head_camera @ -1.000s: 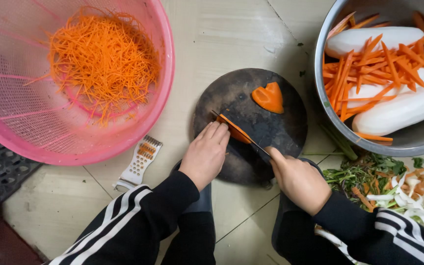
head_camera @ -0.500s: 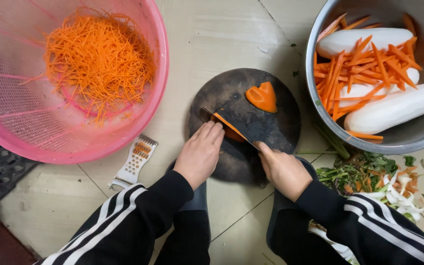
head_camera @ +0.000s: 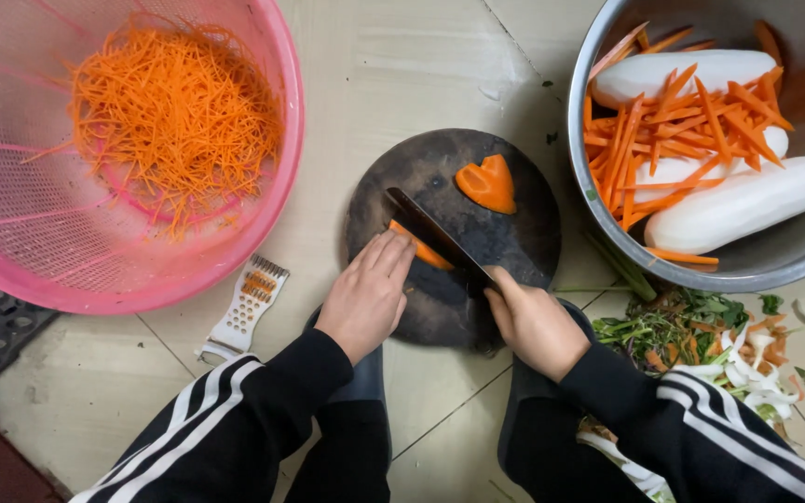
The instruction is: Slicing carrots on a wooden cutting board using a large knife
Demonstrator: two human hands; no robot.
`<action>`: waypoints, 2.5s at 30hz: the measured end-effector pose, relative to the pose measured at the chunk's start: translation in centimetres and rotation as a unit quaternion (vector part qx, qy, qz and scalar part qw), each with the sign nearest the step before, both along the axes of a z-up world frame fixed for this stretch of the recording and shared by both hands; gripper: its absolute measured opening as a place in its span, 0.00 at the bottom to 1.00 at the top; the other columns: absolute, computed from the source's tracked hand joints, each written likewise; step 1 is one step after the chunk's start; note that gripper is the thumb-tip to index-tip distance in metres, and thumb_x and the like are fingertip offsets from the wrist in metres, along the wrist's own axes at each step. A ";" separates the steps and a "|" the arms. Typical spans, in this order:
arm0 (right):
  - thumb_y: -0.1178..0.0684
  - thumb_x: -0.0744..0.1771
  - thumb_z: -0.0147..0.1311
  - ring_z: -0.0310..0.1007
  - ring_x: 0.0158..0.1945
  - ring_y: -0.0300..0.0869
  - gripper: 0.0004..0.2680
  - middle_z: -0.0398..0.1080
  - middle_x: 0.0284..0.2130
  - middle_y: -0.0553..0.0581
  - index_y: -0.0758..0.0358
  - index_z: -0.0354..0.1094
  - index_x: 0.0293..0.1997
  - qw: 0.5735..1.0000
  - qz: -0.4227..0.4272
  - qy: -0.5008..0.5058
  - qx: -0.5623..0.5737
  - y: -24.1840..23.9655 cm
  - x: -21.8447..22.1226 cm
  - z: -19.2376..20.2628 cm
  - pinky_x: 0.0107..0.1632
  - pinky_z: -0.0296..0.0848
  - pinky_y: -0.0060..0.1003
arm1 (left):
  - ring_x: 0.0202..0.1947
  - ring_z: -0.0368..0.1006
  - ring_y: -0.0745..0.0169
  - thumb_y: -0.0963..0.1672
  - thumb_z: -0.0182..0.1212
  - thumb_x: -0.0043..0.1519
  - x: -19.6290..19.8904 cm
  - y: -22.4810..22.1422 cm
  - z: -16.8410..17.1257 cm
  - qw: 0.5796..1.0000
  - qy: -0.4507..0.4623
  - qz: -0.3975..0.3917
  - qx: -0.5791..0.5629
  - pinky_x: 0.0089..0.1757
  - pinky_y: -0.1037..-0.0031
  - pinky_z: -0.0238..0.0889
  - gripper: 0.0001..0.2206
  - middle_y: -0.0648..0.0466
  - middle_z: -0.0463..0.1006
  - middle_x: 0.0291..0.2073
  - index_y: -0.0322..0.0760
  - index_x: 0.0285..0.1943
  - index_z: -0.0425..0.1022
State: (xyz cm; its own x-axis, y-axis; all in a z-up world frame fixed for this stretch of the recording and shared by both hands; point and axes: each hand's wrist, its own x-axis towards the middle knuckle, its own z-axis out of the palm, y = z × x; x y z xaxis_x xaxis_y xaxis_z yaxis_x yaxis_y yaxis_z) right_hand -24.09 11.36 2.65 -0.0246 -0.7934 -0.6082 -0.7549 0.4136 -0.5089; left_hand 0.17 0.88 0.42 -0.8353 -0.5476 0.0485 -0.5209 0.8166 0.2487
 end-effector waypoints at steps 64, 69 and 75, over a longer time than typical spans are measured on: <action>0.51 0.72 0.39 0.82 0.41 0.69 0.18 0.79 0.43 0.67 0.40 0.51 0.74 0.990 0.075 0.107 0.054 0.2 2.5 1.7 0.44 0.82 0.63 | 0.69 0.63 0.43 0.42 0.69 0.55 1.7 -0.9 -2.9 1.000 0.030 0.001 0.007 0.72 0.58 0.50 0.26 0.41 0.68 0.60 0.25 0.62 0.71; 0.48 0.72 0.38 0.81 0.44 0.71 0.18 0.78 0.44 0.66 0.34 0.49 0.74 0.992 0.057 0.093 0.062 -0.1 2.6 -0.4 0.48 0.80 0.65 | 0.69 0.63 0.43 0.42 0.71 0.53 1.7 -0.9 -2.8 1.000 0.027 0.006 0.011 0.72 0.59 0.50 0.28 0.42 0.68 0.61 0.25 0.63 0.70; 0.54 0.72 0.40 0.81 0.41 0.72 0.16 0.78 0.40 0.72 0.46 0.54 0.71 0.997 0.054 0.062 0.009 -0.8 2.4 -0.1 0.42 0.81 0.66 | 0.69 0.63 0.45 0.44 0.73 0.51 1.8 -1.0 -2.9 1.000 0.018 0.005 0.000 0.72 0.60 0.51 0.30 0.43 0.69 0.61 0.27 0.63 0.70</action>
